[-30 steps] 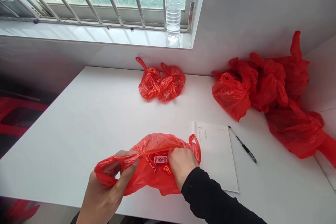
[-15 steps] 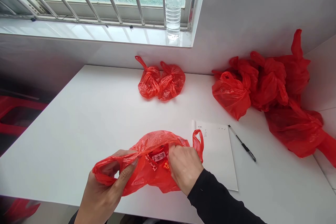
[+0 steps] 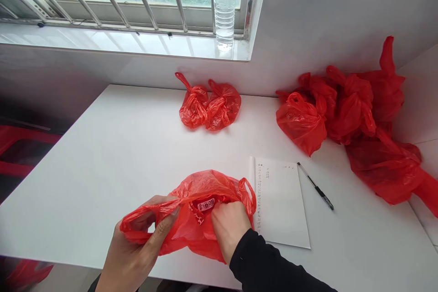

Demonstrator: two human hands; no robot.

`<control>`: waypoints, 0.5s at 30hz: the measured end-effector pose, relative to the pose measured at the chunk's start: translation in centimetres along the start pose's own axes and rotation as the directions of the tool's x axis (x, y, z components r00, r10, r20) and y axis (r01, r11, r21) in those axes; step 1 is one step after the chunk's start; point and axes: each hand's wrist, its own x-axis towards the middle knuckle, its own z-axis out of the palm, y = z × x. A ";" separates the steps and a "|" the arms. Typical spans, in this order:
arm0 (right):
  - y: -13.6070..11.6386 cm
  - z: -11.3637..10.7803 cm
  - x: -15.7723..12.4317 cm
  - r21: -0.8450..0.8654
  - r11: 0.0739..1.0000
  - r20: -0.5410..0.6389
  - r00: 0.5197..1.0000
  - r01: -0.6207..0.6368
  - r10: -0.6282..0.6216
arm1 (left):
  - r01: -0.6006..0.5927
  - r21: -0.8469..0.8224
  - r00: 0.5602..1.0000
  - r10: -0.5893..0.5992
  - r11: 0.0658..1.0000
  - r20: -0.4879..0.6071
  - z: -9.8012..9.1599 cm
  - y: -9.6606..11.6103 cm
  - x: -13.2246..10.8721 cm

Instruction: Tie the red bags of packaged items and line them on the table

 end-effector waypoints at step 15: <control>0.6 -0.8 -0.5 -0.055 0.998 -0.083 0.996 0.036 -0.040 | 0.033 -0.035 0.998 -0.035 0.999 -0.057 0.4 0.8 -0.2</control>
